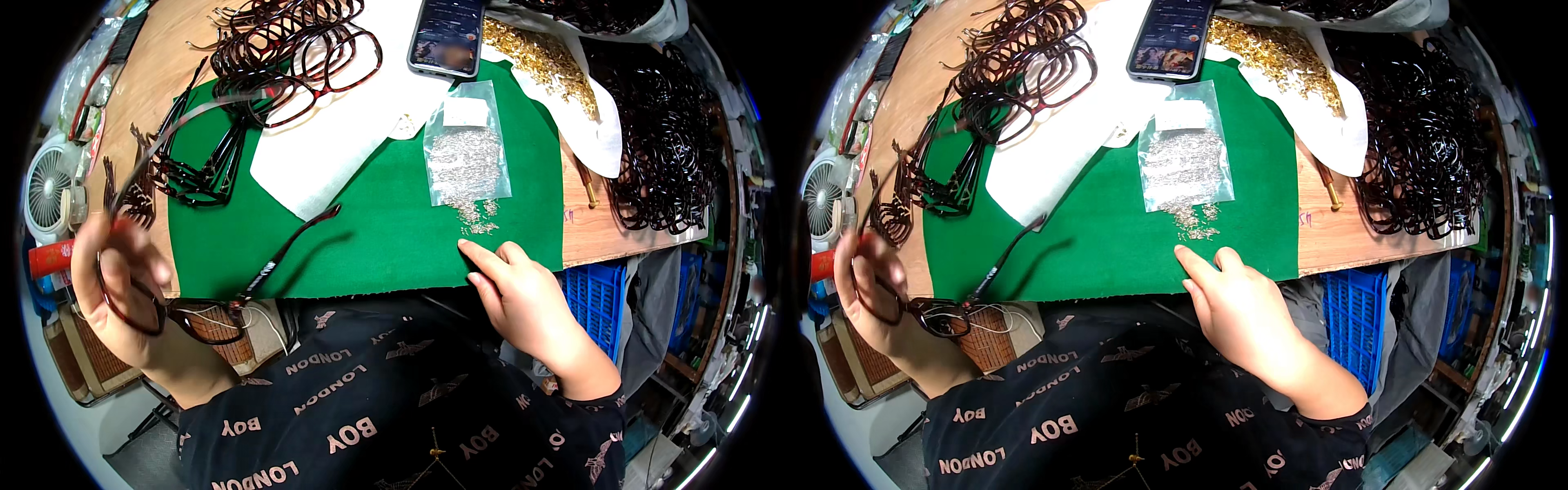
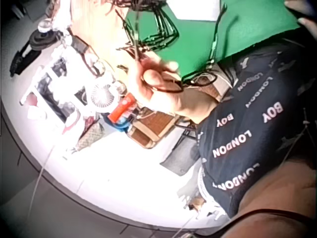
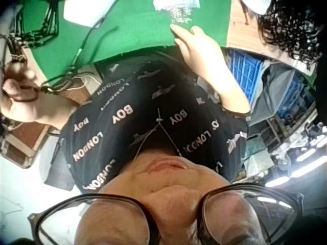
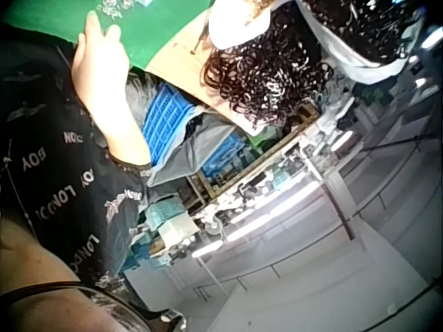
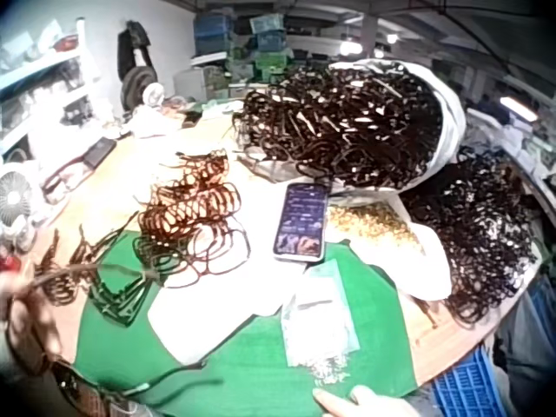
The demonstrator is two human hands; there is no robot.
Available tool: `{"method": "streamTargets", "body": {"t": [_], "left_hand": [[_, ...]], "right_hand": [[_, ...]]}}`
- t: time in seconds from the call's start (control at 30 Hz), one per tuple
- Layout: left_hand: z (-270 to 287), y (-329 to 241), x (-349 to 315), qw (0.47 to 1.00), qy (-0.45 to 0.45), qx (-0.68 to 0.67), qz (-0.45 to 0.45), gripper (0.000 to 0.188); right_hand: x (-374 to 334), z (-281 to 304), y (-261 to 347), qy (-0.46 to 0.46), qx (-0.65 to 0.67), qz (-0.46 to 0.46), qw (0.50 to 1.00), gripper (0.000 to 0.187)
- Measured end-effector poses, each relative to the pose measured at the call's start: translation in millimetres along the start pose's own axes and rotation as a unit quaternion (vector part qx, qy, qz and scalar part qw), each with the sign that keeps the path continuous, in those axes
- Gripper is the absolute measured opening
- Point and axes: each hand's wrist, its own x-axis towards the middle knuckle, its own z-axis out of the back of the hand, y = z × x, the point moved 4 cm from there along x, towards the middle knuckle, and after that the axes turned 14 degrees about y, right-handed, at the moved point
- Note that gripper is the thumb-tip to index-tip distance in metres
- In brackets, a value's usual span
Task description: The person assembles eyeglasses by hand at a cluttered workbench. They pick up frames and temples, use a screwdriver to tighten screws, and place completed units aside. The process is repeated for multiple pairs.
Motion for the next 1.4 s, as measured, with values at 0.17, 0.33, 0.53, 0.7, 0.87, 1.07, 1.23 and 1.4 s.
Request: {"method": "streamTargets", "body": {"t": [0.17, 0.33, 0.53, 0.7, 0.87, 1.07, 1.23, 1.4], "left_hand": [[-21, 2, 5, 0.901, 0.149, -0.407, -0.038, 0.010], [-66, 28, 7, 0.727, 0.290, -0.620, -0.060, 0.025], [-153, 56, -33, 0.532, 0.188, -0.808, 0.170, 0.052], [-186, 85, -53, 0.505, 0.180, -0.808, 0.244, 0.050], [-189, 89, -55, 0.503, 0.157, -0.821, 0.219, 0.050], [-191, 90, -54, 0.512, 0.157, -0.816, 0.217, 0.051], [-192, 90, -53, 0.513, 0.162, -0.815, 0.215, 0.054], [-193, 91, -55, 0.518, 0.148, -0.814, 0.218, 0.055]], "right_hand": [[-1, 2, -3, 0.000, 0.015, 0.006, 1.000, 0.033], [-3, 5, -6, 0.015, 0.026, -0.025, 0.999, 0.032], [2, -1, -2, 0.198, 0.484, 0.020, 0.852, 0.032], [8, -10, 22, 0.304, 0.711, -0.030, 0.633, 0.037], [19, -19, 29, 0.295, 0.761, -0.031, 0.578, 0.037], [20, -19, 28, 0.292, 0.768, -0.022, 0.569, 0.037], [19, -20, 27, 0.289, 0.780, -0.020, 0.555, 0.037], [19, -20, 25, 0.283, 0.778, -0.020, 0.561, 0.039]]}}
